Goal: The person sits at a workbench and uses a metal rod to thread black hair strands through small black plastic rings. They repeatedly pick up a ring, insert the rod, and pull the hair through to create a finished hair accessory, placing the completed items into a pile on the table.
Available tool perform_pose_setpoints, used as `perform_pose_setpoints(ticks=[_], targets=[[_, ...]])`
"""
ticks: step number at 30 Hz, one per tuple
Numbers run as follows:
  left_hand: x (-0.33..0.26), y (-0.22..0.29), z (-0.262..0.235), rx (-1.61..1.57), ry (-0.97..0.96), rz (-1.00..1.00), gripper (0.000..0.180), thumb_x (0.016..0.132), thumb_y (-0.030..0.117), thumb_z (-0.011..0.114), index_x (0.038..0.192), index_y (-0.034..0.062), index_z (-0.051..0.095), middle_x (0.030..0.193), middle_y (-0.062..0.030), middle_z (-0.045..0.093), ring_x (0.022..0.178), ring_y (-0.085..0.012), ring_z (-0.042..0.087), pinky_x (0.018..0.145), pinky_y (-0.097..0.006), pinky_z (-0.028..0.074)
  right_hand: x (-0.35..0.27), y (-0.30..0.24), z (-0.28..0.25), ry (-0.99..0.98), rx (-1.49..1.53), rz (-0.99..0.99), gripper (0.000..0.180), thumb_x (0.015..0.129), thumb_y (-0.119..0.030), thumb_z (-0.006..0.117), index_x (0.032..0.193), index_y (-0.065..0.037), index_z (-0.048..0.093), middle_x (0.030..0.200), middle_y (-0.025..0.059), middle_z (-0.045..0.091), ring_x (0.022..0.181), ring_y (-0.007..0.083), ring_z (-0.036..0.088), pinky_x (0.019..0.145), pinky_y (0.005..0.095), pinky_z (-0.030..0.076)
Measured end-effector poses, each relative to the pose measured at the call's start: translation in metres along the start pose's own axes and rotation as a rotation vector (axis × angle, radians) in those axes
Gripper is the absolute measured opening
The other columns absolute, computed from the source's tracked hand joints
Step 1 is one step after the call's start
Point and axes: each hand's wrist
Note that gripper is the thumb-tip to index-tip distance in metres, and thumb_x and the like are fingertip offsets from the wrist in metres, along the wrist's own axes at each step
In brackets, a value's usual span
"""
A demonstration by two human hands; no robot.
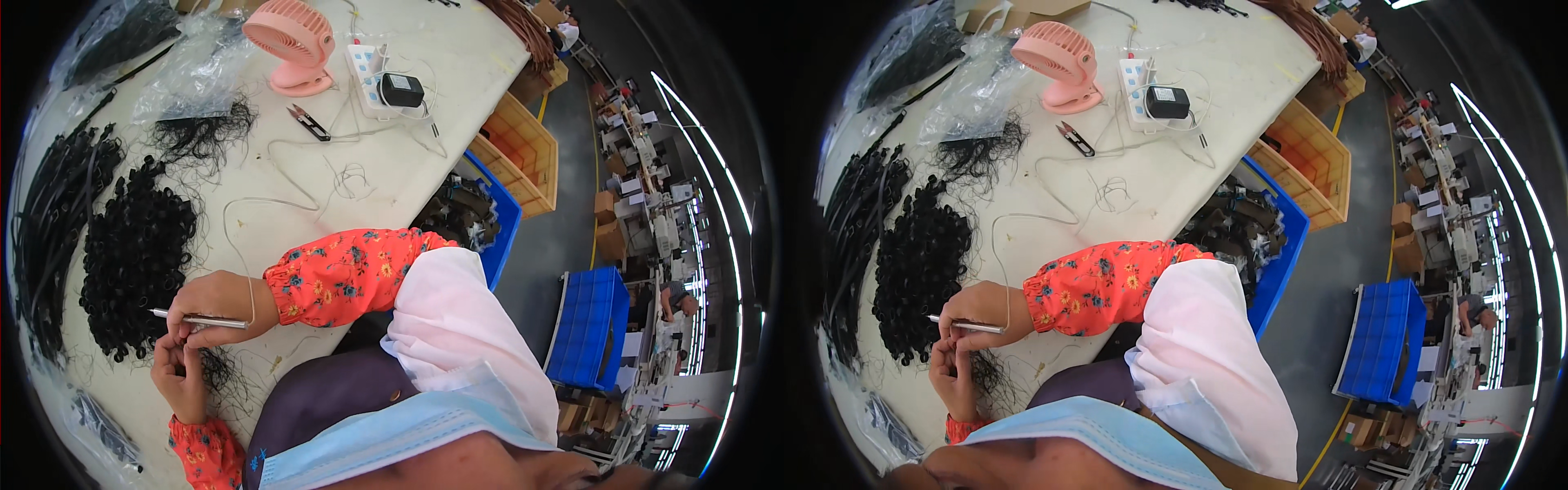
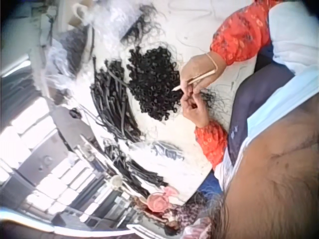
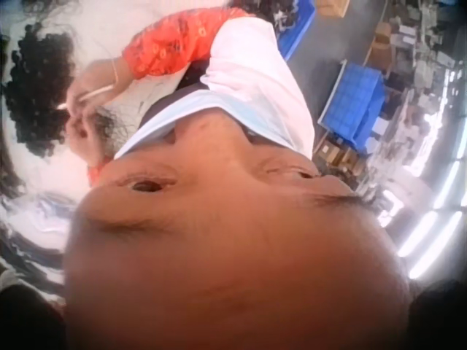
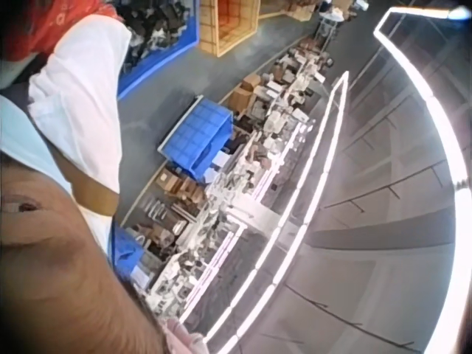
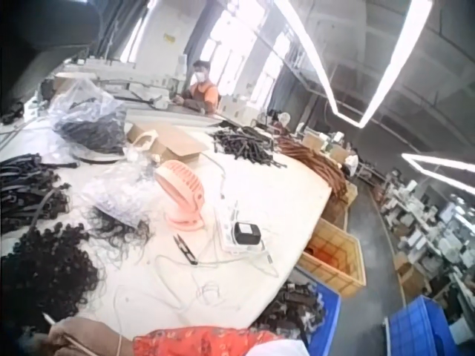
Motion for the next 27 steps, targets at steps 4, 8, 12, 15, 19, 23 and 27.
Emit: perform_pose_setpoints(ticks=[4,8,12,15,19,23,27], targets=[[-0.006,0.002,0.001,-0.084,-0.021,-0.003,0.010,0.088,0.006,0.060,0.096,0.0004,0.056,0.062,0.0083,0.045,0.055,0.0004,0.036,0.052,-0.017,0.026,-0.001,0.006,0.005,0.030,-0.005,-0.069,0.027,0.077,-0.010,0.070,0.100,-0.009,0.057,0.087,0.0026,0.063,0.080,0.0219,0.062,0.069,0.0328,0.050],[-0.010,0.006,0.002,-0.061,-0.029,0.046,0.010,0.089,0.005,0.060,0.098,0.0012,0.056,0.067,0.0089,0.044,0.058,0.0014,0.033,0.054,-0.016,0.024,-0.001,0.001,0.001,0.015,0.046,-0.028,0.026,0.077,-0.008,0.070,0.100,-0.008,0.057,0.087,0.0037,0.063,0.080,0.0220,0.063,0.070,0.0328,0.050],[-0.012,0.002,0.001,-0.013,-0.026,0.118,0.010,0.091,0.003,0.059,0.100,0.0009,0.055,0.069,0.0090,0.044,0.059,0.0019,0.031,0.053,-0.016,0.022,-0.002,-0.001,0.001,-0.014,0.081,-0.010,0.027,0.077,-0.007,0.069,0.101,-0.008,0.057,0.087,0.0049,0.063,0.079,0.0228,0.063,0.069,0.0329,0.051],[-0.010,-0.007,0.003,-0.026,-0.022,0.189,0.011,0.094,0.007,0.055,0.104,0.0013,0.054,0.067,0.0098,0.042,0.057,0.0020,0.030,0.051,-0.017,0.021,-0.001,-0.001,0.001,0.017,0.059,-0.029,0.026,0.076,-0.005,0.068,0.100,-0.008,0.057,0.087,0.0057,0.062,0.078,0.0234,0.063,0.067,0.0331,0.051],[-0.008,0.009,0.002,-0.417,0.061,-0.086,0.018,0.099,0.015,0.048,0.112,0.0031,0.052,0.060,0.0084,0.038,0.051,0.0010,0.030,0.047,-0.017,0.022,0.002,0.001,-0.003,0.099,-0.026,-0.043,0.024,0.076,-0.004,0.067,0.098,-0.009,0.057,0.085,0.0062,0.061,0.076,0.0243,0.063,0.066,0.0335,0.050],[-0.002,0.016,-0.004,-0.750,0.124,-0.146,0.025,0.102,0.019,0.043,0.121,0.0040,0.046,0.061,0.0066,0.036,0.047,0.0004,0.028,0.040,-0.016,0.022,0.004,-0.002,-0.007,0.139,-0.077,-0.058,0.024,0.076,-0.003,0.066,0.097,-0.009,0.057,0.085,0.0055,0.061,0.077,0.0245,0.062,0.066,0.0344,0.049],[0.002,0.015,-0.014,-0.933,0.155,-0.271,0.027,0.102,0.019,0.042,0.123,0.0035,0.044,0.074,0.0032,0.040,0.055,-0.0009,0.033,0.039,-0.015,0.028,0.004,0.000,-0.006,0.136,-0.091,-0.102,0.024,0.076,-0.003,0.066,0.097,-0.009,0.058,0.085,0.0051,0.061,0.077,0.0243,0.062,0.066,0.0350,0.049]])
Point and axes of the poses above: each hand's wrist, its own x-axis towards the middle knuckle, its own z-axis out of the palm, y = z × x
